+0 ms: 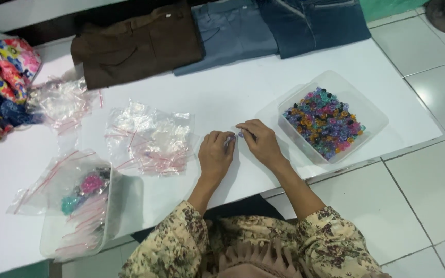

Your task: Sorting small colorful buttons from a container into plastic bags by color

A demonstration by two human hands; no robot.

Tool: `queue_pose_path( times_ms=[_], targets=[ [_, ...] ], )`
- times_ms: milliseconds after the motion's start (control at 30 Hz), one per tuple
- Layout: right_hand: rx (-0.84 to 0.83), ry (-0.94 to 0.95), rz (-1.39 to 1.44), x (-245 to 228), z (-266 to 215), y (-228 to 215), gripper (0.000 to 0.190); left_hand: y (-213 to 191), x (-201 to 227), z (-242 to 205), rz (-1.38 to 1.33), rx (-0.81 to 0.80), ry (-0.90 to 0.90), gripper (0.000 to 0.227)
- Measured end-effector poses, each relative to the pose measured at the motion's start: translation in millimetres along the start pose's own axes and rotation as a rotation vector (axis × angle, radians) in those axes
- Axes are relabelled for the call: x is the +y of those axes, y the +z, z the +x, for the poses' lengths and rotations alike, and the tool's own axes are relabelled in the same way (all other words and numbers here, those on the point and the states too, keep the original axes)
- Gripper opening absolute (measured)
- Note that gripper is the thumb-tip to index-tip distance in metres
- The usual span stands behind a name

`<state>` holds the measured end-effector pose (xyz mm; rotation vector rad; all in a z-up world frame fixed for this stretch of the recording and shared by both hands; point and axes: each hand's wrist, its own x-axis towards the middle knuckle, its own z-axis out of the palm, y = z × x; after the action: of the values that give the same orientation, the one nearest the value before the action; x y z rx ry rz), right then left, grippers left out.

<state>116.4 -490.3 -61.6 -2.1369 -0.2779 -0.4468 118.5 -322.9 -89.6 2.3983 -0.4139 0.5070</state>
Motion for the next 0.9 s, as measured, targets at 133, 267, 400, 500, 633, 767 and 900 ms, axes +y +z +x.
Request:
queue_pose_path(
  times_ms=[133, 267, 400, 500, 633, 767, 900],
  targets=[
    [0.006, 0.052, 0.012, -6, 1, -4, 0.017, -6, 3, 3, -0.019, 0.0, 0.009, 0.016],
    [0.013, 0.004, 0.008, -3, 1, -1, 0.019, -9, 5, 2, -0.027, -0.025, -0.007, 0.019],
    [0.079, -0.062, 0.057, 1, -2, 0, 0.024, -12, 8, 6, -0.054, 0.016, 0.019, 0.024],
    [0.072, -0.173, -0.044, -41, -15, -20, 0.019, -14, 12, 5, -0.197, 0.049, -0.051, 0.019],
    [0.126, -0.239, 0.012, -67, -17, -84, 0.022, -29, 55, 39, -0.311, 0.099, 0.04, 0.015],
    [0.088, -0.194, -0.318, -24, -6, -159, 0.014, -6, 103, 72, -0.162, 0.116, 0.349, 0.014],
    [-0.191, 0.018, -0.517, 2, 20, -194, 0.014, 74, 132, 90, 0.073, 0.006, 0.531, 0.007]
  ],
)
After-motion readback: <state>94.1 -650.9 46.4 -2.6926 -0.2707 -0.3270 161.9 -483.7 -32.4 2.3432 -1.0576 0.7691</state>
